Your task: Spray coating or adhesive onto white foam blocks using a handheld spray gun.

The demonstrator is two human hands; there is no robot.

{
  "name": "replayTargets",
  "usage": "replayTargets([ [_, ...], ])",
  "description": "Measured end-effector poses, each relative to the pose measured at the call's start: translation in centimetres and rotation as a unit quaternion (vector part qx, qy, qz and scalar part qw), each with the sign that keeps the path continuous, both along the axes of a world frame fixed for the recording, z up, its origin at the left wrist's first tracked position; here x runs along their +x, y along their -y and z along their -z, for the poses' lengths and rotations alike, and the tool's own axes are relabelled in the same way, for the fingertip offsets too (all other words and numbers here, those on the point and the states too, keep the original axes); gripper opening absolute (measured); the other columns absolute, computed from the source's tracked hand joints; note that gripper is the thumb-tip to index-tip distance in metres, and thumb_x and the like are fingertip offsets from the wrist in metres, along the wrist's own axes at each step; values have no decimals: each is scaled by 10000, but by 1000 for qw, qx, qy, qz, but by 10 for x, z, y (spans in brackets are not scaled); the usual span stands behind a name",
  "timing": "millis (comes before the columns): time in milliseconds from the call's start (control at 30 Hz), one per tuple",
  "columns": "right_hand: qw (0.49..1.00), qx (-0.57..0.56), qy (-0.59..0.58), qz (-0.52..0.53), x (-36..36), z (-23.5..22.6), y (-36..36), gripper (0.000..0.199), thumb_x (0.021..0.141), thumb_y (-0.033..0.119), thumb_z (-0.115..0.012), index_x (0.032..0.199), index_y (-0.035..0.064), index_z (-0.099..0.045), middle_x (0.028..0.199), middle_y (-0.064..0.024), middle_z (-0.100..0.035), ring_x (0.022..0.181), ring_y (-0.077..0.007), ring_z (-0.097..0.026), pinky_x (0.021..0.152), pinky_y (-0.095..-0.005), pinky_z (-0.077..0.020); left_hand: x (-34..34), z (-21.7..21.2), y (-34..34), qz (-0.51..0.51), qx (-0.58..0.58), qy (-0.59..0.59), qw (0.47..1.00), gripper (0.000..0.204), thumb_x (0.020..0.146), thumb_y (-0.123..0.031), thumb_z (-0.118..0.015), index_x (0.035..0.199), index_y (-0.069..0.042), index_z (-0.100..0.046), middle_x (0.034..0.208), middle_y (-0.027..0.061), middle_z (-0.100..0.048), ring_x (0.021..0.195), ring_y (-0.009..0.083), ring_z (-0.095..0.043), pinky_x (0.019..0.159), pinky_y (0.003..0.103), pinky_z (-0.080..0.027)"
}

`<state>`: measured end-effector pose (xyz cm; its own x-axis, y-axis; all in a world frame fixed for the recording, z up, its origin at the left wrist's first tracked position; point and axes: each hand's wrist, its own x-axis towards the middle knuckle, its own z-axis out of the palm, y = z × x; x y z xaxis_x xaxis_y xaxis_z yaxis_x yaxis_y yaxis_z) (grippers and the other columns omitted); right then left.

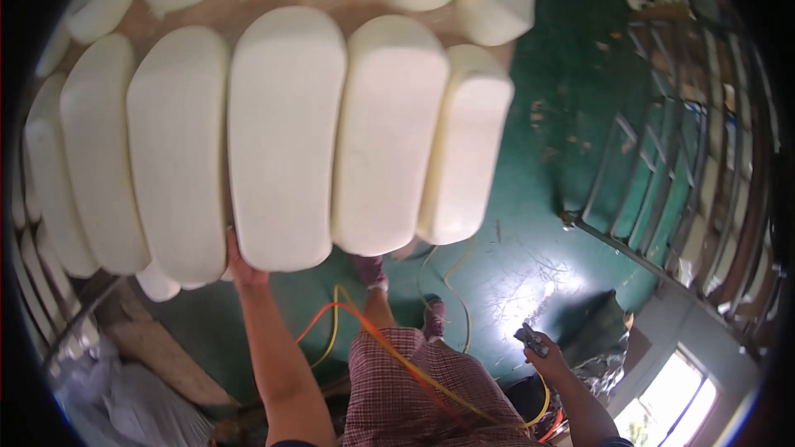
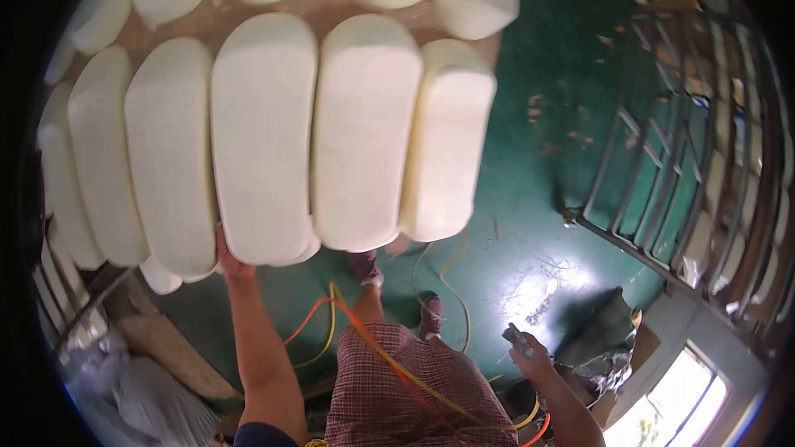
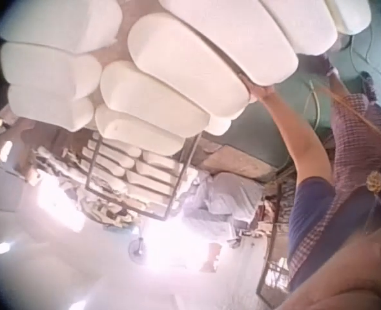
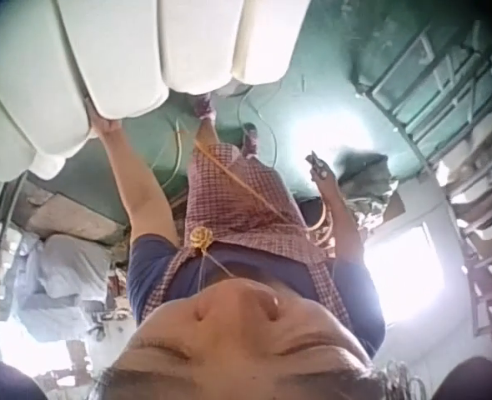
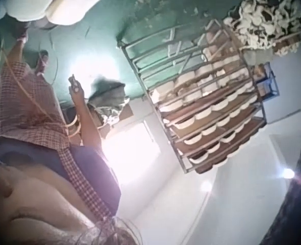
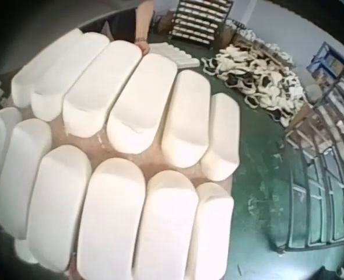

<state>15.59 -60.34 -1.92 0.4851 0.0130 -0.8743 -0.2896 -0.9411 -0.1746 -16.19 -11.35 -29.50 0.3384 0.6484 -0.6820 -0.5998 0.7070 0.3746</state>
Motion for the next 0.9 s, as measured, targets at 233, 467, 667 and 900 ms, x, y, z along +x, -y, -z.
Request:
replayTargets([
  [233, 989, 61, 57, 121, 2, -12, 64, 389, 827, 164, -656, 1182, 50, -544, 818, -33, -617, 654, -114, -597, 596, -278, -501, 23, -102, 5, 60, 41, -110, 991, 481, 981, -392, -391, 1323, -61, -462, 1331, 104, -505, 1219, 287, -479, 1042, 460, -377],
  [467, 977, 24, 93, 190, -5, -32, 134, 400, 807, 209, -668, 1159, 50, -566, 830, -78, -648, 651, -135, -630, 603, -302, -509, 70, -162, 56, 162, 280, -234, 917, 563, 958, -426, -423, 1374, -47, -389, 1368, 103, -459, 1258, 285, -436, 1065, 455, -355],
  [667, 977, 17, 131, 167, -27, -18, 230, 464, 766, 248, -682, 1182, 81, -561, 852, -112, -653, 754, -212, -647, 690, -344, -509, 192, -162, 148, 59, 89, 11, 994, 523, 932, -407, -485, 1335, -75, -456, 1354, 91, -484, 1239, 285, -459, 1073, 465, -343],
  [900, 940, 61, 172, 288, -47, -32, 334, 411, 759, 202, -676, 1134, 67, -578, 821, -96, -635, 728, -162, -618, 640, -332, -513, 394, -197, 290, -3, -6, 71, 997, 500, 908, -415, -528, 1276, -77, -516, 1299, 87, -539, 1203, 287, -494, 1053, 497, -360],
])
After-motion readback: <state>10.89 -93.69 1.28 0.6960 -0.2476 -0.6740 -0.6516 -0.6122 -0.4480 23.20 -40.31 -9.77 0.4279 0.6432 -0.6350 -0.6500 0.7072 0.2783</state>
